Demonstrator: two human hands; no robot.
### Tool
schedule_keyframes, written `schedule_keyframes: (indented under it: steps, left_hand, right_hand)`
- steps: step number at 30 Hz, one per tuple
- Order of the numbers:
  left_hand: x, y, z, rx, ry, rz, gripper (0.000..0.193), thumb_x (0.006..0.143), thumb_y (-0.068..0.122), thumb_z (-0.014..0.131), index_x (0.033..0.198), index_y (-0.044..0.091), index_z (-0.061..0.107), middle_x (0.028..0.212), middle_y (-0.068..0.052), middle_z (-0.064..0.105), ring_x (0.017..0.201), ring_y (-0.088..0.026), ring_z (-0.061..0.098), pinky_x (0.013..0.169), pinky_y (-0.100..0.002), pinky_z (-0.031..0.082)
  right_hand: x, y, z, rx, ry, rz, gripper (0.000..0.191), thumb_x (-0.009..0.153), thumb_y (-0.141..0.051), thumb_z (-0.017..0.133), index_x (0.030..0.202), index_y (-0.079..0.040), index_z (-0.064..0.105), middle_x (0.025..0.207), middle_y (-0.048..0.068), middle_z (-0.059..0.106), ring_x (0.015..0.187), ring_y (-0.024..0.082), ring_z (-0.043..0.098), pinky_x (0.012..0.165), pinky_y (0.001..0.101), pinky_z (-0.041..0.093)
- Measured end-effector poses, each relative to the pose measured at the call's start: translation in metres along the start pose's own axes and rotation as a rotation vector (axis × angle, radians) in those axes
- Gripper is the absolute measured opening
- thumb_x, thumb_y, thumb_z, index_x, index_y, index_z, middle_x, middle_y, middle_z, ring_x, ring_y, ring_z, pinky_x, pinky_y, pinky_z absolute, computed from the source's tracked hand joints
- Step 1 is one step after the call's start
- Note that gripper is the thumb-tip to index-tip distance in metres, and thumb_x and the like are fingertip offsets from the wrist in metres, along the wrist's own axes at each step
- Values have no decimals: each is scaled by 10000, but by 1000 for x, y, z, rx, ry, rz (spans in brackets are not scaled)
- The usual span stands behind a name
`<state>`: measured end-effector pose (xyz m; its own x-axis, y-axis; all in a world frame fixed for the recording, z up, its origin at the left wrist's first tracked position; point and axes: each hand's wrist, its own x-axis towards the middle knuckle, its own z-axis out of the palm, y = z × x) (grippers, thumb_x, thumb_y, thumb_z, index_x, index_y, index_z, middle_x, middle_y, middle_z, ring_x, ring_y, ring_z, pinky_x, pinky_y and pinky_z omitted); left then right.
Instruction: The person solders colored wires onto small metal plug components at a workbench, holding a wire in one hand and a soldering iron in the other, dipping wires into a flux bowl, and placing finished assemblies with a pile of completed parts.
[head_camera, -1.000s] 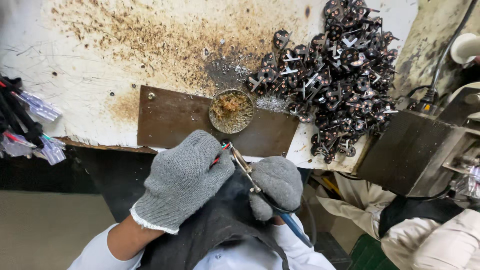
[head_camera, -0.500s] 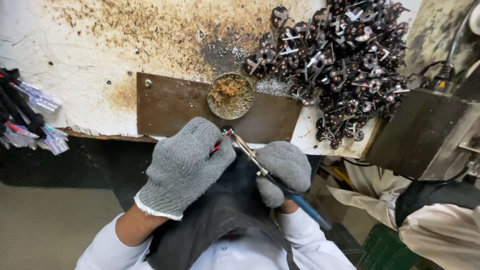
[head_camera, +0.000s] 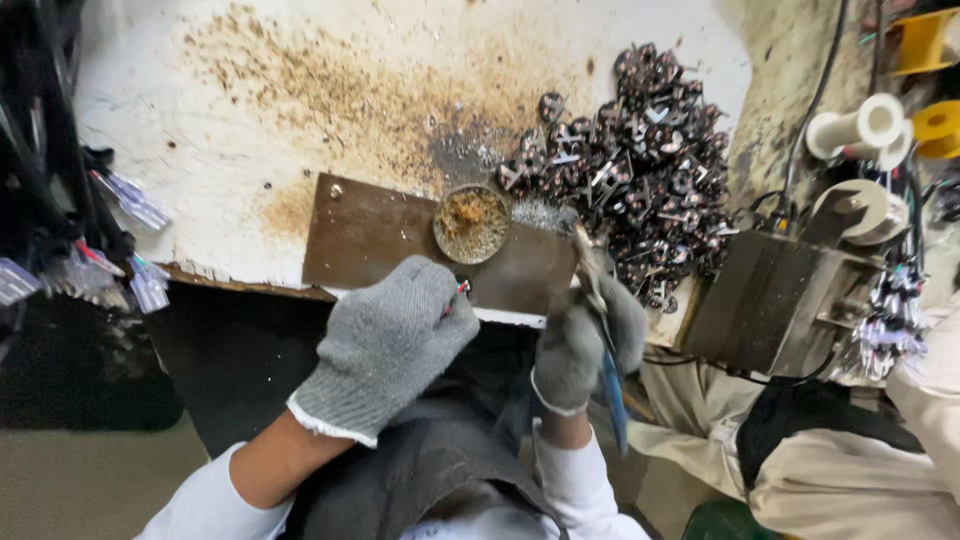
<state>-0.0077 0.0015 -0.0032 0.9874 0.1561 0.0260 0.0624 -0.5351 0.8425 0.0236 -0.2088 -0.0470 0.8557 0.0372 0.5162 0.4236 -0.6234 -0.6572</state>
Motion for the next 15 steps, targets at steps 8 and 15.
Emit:
schedule_keyframes:
  steps: [8, 15]
  left_hand:
    - [-1, -6, 3, -21, 25, -23, 184, 839, 176, 730, 799, 88, 573, 783, -124, 603, 679, -351, 651, 560, -450, 503]
    - [14, 12, -5, 6, -76, -55, 208, 821, 224, 745, 793, 78, 599, 797, -132, 628, 682, -365, 658, 573, -462, 514]
  right_hand:
    - [44, -45, 26, 427, -193, 65, 297, 1056, -31, 603, 1352, -55, 583, 1068, 133, 751, 743, 177, 706, 669, 282, 598]
    - [101, -50, 42, -108, -254, -195, 331, 940, 24, 713, 1262, -35, 665, 1019, 128, 726, 893, 242, 721, 790, 327, 574]
